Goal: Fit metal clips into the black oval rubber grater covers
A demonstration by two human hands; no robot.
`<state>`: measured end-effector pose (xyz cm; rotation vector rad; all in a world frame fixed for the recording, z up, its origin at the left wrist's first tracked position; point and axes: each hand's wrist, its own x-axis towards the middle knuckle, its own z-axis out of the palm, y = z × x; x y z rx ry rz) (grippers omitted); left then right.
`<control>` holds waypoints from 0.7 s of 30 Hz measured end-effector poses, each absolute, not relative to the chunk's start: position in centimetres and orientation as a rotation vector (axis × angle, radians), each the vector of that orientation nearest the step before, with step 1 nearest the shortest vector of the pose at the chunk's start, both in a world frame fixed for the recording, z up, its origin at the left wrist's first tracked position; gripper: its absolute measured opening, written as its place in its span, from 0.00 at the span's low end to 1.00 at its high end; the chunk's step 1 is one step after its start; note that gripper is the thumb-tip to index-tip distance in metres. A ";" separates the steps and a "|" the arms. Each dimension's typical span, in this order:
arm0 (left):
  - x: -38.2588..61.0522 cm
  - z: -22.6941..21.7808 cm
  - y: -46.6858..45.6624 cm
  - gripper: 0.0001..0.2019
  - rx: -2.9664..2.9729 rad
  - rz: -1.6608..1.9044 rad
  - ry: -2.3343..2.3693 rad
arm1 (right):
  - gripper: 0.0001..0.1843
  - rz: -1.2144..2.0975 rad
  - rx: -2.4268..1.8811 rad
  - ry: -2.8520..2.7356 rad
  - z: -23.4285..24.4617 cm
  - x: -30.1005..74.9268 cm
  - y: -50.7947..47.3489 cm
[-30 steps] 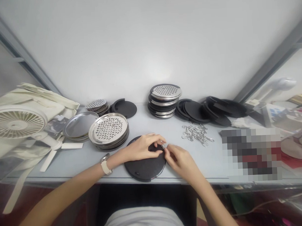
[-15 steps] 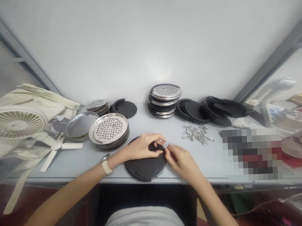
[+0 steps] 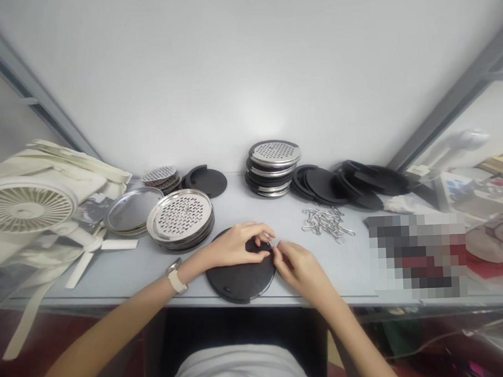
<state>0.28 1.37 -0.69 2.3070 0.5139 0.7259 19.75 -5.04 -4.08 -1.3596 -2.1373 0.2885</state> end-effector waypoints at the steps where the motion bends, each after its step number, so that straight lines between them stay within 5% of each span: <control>1: 0.3 -0.7 1.4 0.16 2.306 0.730 0.514 | 0.16 0.288 -1.358 -2.135 -4.1 19.7 -5.0; 21: 0.2 -0.9 1.5 0.15 2.295 0.723 0.533 | 0.16 0.402 -1.369 -2.026 -4.0 20.1 -5.2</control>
